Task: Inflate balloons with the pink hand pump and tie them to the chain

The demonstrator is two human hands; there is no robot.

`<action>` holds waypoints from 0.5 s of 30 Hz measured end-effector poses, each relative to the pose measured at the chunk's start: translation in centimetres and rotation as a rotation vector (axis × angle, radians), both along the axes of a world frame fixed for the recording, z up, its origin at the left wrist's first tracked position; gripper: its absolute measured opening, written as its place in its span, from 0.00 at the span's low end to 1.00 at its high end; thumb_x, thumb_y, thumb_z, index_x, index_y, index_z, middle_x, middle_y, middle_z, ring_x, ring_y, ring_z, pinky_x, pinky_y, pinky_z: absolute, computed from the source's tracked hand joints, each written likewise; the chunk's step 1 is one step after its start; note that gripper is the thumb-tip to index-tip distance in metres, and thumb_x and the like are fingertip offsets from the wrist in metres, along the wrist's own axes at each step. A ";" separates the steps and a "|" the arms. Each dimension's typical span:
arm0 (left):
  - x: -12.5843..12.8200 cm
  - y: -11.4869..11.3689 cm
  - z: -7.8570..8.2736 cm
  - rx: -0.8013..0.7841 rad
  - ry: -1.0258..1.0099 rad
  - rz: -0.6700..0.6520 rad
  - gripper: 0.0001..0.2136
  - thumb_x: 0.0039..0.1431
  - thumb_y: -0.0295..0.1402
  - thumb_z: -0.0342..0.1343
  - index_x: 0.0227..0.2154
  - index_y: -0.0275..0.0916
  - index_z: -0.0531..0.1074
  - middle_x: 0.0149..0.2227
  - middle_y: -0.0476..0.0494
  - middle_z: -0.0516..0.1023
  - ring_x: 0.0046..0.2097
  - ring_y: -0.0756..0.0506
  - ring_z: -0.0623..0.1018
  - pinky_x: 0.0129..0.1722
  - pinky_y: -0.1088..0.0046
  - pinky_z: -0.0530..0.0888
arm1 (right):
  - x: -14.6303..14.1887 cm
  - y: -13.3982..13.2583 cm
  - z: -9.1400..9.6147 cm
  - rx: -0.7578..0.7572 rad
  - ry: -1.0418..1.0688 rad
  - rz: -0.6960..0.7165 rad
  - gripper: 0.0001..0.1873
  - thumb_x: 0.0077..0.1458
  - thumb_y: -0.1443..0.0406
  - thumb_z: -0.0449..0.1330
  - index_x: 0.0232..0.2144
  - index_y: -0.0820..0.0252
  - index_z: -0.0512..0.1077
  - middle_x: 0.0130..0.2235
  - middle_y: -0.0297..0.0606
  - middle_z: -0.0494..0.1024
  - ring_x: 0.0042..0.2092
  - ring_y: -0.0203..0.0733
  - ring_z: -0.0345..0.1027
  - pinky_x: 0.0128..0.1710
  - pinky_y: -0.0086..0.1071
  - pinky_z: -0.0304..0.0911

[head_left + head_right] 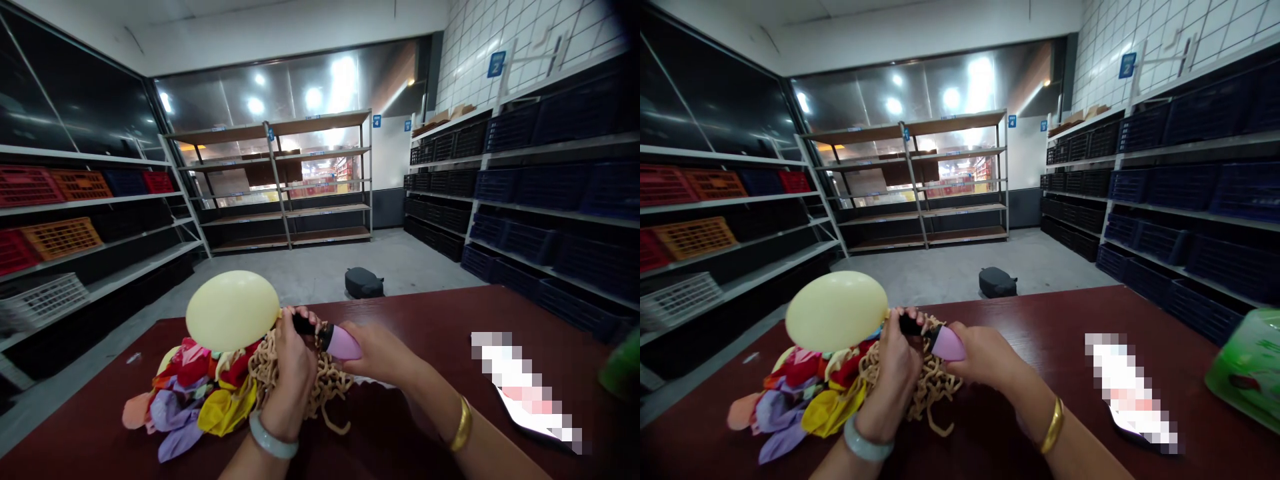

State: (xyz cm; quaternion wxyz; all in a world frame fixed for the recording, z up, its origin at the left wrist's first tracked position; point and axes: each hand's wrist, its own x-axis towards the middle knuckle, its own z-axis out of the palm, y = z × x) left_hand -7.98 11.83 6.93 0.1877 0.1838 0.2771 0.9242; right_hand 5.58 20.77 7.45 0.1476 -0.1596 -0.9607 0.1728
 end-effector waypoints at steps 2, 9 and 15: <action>0.8 0.2 -0.2 0.002 0.006 -0.010 0.10 0.57 0.39 0.58 0.30 0.40 0.63 0.26 0.51 0.66 0.26 0.51 0.68 0.25 0.75 0.67 | -0.1 0.1 -0.3 -0.017 0.033 0.035 0.25 0.47 0.53 0.63 0.48 0.52 0.68 0.39 0.37 0.79 0.39 0.48 0.73 0.33 0.32 0.56; 0.5 -0.2 0.3 -0.028 0.023 0.039 0.11 0.57 0.39 0.58 0.29 0.40 0.62 0.26 0.51 0.66 0.25 0.51 0.68 0.24 0.75 0.66 | -0.7 -0.5 -0.9 -0.023 0.036 0.027 0.27 0.48 0.53 0.63 0.50 0.50 0.66 0.41 0.37 0.79 0.41 0.49 0.73 0.31 0.32 0.55; -3.0 -2.6 2.4 0.017 0.031 0.109 0.11 0.54 0.38 0.59 0.30 0.40 0.63 0.25 0.51 0.65 0.24 0.50 0.68 0.21 0.76 0.64 | -0.9 -0.7 -0.9 -0.025 0.024 0.043 0.29 0.47 0.51 0.63 0.51 0.47 0.65 0.43 0.34 0.79 0.41 0.49 0.73 0.31 0.32 0.54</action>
